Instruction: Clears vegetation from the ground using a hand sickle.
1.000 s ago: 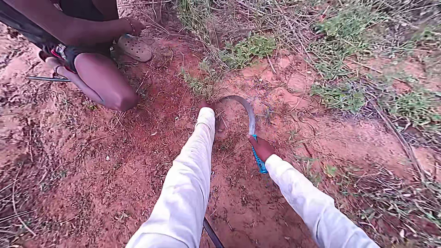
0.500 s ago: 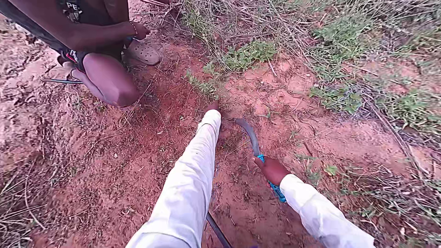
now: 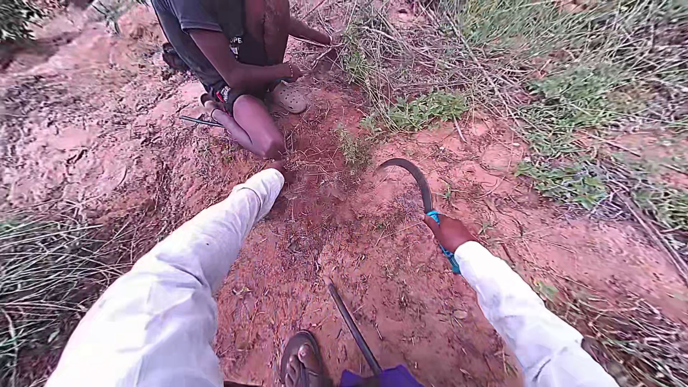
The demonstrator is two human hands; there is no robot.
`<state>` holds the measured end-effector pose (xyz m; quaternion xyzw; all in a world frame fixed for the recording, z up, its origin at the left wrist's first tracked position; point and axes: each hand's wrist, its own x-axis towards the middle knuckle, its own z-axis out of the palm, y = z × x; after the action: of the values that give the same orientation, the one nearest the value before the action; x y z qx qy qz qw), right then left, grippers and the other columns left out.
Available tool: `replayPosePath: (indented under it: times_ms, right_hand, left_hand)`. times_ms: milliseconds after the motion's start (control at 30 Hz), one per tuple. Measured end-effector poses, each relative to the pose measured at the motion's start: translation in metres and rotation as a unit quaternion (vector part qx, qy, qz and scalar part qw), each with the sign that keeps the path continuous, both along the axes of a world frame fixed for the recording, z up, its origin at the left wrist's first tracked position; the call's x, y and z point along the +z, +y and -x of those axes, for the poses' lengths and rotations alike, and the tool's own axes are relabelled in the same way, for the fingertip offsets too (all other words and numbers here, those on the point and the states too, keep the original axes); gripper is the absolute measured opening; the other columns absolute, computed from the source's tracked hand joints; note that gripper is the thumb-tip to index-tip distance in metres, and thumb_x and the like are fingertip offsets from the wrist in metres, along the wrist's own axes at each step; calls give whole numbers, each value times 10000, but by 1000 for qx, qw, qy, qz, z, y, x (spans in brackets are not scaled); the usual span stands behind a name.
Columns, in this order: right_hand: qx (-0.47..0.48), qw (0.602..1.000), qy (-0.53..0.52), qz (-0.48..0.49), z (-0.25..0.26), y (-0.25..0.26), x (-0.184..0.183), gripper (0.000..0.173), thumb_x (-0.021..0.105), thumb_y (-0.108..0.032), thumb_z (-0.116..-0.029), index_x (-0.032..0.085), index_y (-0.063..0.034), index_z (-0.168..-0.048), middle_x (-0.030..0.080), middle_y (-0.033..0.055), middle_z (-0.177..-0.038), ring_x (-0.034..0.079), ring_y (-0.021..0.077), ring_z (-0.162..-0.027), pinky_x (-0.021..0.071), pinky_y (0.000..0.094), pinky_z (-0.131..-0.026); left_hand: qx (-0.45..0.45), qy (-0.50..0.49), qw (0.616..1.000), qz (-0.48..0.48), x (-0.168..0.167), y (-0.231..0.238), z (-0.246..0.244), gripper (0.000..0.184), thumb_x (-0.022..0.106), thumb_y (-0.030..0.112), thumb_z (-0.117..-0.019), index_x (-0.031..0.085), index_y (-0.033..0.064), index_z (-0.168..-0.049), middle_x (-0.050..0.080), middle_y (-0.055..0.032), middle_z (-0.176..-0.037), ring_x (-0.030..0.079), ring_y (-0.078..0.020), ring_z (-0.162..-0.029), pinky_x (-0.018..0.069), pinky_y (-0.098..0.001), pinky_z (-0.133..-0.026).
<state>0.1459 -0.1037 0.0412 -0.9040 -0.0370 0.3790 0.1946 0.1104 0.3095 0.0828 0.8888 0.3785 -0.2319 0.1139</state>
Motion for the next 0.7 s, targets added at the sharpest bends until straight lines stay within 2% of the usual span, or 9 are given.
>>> replayPosePath:
  times_ms: [133, 233, 300, 333, 433, 533, 567, 633, 700]
  right_hand:
    - [-77, 995, 35, -48, -6, 45, -47, 675, 272, -473, -1128, 537, 107, -1349, 577, 319, -1337, 594, 387, -1250, 436, 521, -1057]
    - [-80, 992, 74, -67, -7, 94, -65, 665, 248, -435, -1138, 506, 116, -1406, 503, 318, -1469, 485, 379, -1407, 359, 506, -1156]
    - [-49, 993, 90, -57, 4, 112, -73, 663, 262, -443, -1135, 499, 105, -1424, 499, 307, -1484, 480, 372, -1417, 357, 507, -1166]
    - [-31, 994, 95, -52, 12, 111, -73, 657, 276, -445, -1133, 495, 100, -1428, 514, 308, -1464, 509, 376, -1387, 379, 513, -1150]
    - [54, 994, 89, -26, 31, 72, -57, 632, 338, -470, -1121, 553, 85, -1336, 601, 302, -1287, 616, 391, -1186, 453, 536, -1028]
    - [110, 993, 48, -2, 41, 29, -29, 594, 393, -445, -1114, 563, 77, -1341, 640, 307, -1206, 647, 421, -1127, 472, 567, -998]
    - [104, 994, 27, -3, 40, 27, -24, 582, 394, -445, -1113, 569, 71, -1318, 653, 292, -1144, 666, 408, -1065, 490, 559, -957]
    - [83, 996, -4, -15, 28, 44, -25, 594, 387, -455, -1113, 554, 74, -1326, 651, 302, -1153, 655, 419, -1104, 476, 566, -978]
    - [94, 995, -26, -11, 5, 81, -31, 612, 379, -465, -1112, 527, 62, -1386, 638, 301, -1240, 632, 422, -1187, 465, 568, -1022]
  left_hand:
    - [137, -55, 989, 24, 3, -3, 73, 636, 684, 258, -1011, 451, -174, -1416, 500, -372, -1450, 486, -445, -1410, 375, -543, -1178]
    - [129, -28, 987, 92, -34, 4, 107, 556, 581, 227, -1070, 440, -146, -1458, 443, -323, -1540, 401, -383, -1487, 288, -469, -1233]
    - [122, -79, 985, 90, -72, 2, 125, 530, 628, 172, -1029, 484, -150, -1426, 489, -348, -1485, 456, -410, -1441, 324, -487, -1215]
    - [106, -69, 990, 65, -87, 0, 124, 528, 642, 185, -1020, 513, -165, -1393, 508, -371, -1450, 468, -436, -1422, 323, -513, -1209]
    - [75, 78, 988, 113, -66, -6, 88, 600, 560, 329, -1075, 453, -104, -1475, 436, -290, -1561, 374, -376, -1506, 271, -502, -1239]
    - [107, 13, 983, 149, -55, -8, 71, 584, 622, 275, -1044, 474, -123, -1445, 473, -287, -1529, 413, -360, -1479, 295, -473, -1228]
    - [122, -8, 979, 161, -56, -6, 69, 573, 641, 259, -1034, 489, -127, -1429, 497, -283, -1509, 441, -350, -1461, 315, -461, -1220]
    - [129, -59, 972, 188, -58, -8, 68, 495, 657, 168, -1020, 525, -136, -1388, 545, -280, -1457, 504, -325, -1406, 352, -422, -1193]
    - [108, -147, 964, 194, -59, -16, 69, 351, 687, 32, -963, 611, -148, -1254, 638, -276, -1285, 621, -247, -1201, 448, -347, -1071]
